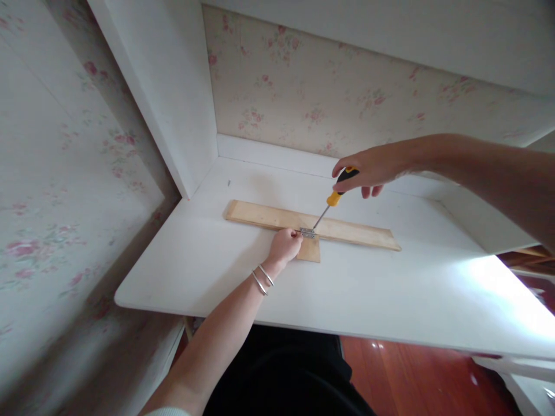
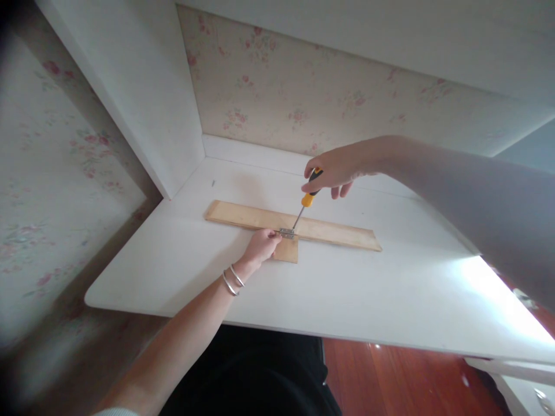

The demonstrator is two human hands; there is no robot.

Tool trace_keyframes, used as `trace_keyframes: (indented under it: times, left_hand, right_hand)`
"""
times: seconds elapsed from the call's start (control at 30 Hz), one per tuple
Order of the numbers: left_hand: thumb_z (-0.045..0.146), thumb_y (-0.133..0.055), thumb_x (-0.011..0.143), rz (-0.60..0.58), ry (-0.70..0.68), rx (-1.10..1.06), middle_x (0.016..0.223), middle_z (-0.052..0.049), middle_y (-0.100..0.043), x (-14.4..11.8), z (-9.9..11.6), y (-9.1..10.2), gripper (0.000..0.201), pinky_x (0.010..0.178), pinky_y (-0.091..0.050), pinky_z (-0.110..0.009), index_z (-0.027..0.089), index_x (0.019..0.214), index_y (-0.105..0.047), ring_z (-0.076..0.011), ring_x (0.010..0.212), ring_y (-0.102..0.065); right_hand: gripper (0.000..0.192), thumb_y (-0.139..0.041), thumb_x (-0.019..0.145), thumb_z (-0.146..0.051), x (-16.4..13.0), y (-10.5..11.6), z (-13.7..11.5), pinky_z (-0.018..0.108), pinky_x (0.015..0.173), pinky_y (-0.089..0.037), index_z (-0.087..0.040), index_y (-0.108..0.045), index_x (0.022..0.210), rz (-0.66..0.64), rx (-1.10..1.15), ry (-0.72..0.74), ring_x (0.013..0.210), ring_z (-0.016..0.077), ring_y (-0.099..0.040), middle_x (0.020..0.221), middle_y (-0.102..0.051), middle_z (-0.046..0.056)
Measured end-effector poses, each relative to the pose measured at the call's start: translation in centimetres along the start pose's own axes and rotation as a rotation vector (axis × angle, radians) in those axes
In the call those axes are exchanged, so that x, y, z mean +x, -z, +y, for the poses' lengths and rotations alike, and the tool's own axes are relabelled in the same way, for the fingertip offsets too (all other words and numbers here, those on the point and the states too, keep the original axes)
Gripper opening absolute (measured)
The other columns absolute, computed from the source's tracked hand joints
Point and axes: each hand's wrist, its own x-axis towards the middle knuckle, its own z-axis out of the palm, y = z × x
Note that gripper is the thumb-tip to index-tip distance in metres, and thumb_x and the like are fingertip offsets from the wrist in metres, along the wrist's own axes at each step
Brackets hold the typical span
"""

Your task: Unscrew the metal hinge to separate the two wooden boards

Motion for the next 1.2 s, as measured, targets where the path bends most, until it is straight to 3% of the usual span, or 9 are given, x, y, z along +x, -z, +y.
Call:
trace_keyframes:
  times: [0.1,0.27,0.43,0.63,0.9,1.07,1.2]
  left_hand:
    - [0.035,-0.048,0.080,0.008,-0.001,0.004,0.057,-0.004,-0.062,0.0,0.0,-0.1,0.027,0.050,-0.032,-0.022,0.017,0.065,-0.060,-0.0126,0.053,-0.056]
    - [0.036,-0.047,0.081,-0.001,-0.010,0.028,0.057,-0.005,-0.063,0.0,0.0,-0.1,0.029,0.048,-0.032,-0.022,0.016,0.065,-0.062,-0.0127,0.051,-0.056]
    - [0.035,-0.048,0.081,0.022,-0.020,0.043,0.057,-0.005,-0.063,0.0,0.0,-0.1,0.028,0.048,-0.033,-0.022,0.016,0.067,-0.063,-0.0131,0.052,-0.057]
    - [0.037,-0.046,0.083,-0.009,0.027,-0.011,0.052,-0.002,-0.060,-0.3,0.2,-0.2,0.029,0.046,-0.036,-0.021,0.015,0.077,-0.065,-0.0121,0.044,-0.055]
    - [0.040,-0.043,0.085,-0.058,0.057,-0.019,0.051,-0.001,-0.059,-0.8,0.9,0.0,0.032,0.040,-0.034,-0.020,0.015,0.081,-0.062,-0.0114,0.038,-0.053]
    - [0.046,-0.044,0.086,0.050,-0.047,0.175,0.063,-0.005,-0.065,-1.4,1.3,0.6,0.036,0.049,-0.036,-0.021,0.016,0.081,-0.064,-0.0118,0.047,-0.056]
    - [0.049,-0.044,0.085,0.103,-0.097,0.262,0.075,-0.005,-0.068,-1.6,1.3,0.9,0.038,0.053,-0.035,-0.022,0.018,0.081,-0.065,-0.0110,0.053,-0.058]
  right_hand:
    - [0.046,-0.055,0.078,-0.055,0.1,0.1,0.1,0.033,0.065,-0.046,-0.014,-0.064,0.096,-0.001,0.002,-0.033,0.067,0.0180,-0.061,0.069,-0.064,0.002]
    - [0.045,-0.068,0.068,-0.052,0.3,-0.1,0.4,0.034,0.064,-0.046,-0.022,-0.064,0.101,0.061,0.006,0.042,0.068,0.0195,-0.062,0.073,-0.065,0.000]
    - [0.039,-0.060,0.072,-0.056,0.6,-0.1,0.4,0.031,0.059,-0.042,-0.021,-0.066,0.088,0.084,-0.070,0.016,0.058,0.0174,-0.059,0.056,-0.061,0.000]
    - [0.030,-0.069,0.064,-0.036,-0.2,0.3,0.3,0.027,0.057,-0.037,-0.026,-0.067,0.092,0.128,-0.174,0.168,0.065,0.0172,-0.058,0.074,-0.066,-0.001]
    - [0.030,-0.062,0.063,-0.022,-2.0,0.6,1.2,0.027,0.058,-0.037,-0.029,-0.067,0.092,0.198,-0.151,0.166,0.070,0.0185,-0.058,0.080,-0.066,-0.002]
    - [0.030,-0.063,0.064,-0.026,-4.4,-0.1,2.8,0.028,0.062,-0.038,-0.030,-0.067,0.093,0.275,-0.074,0.133,0.073,0.0182,-0.058,0.083,-0.066,-0.002]
    - [0.031,-0.063,0.067,-0.031,-6.7,-2.5,4.7,0.028,0.063,-0.038,-0.029,-0.065,0.097,0.374,0.056,0.056,0.072,0.0173,-0.057,0.084,-0.065,-0.001]
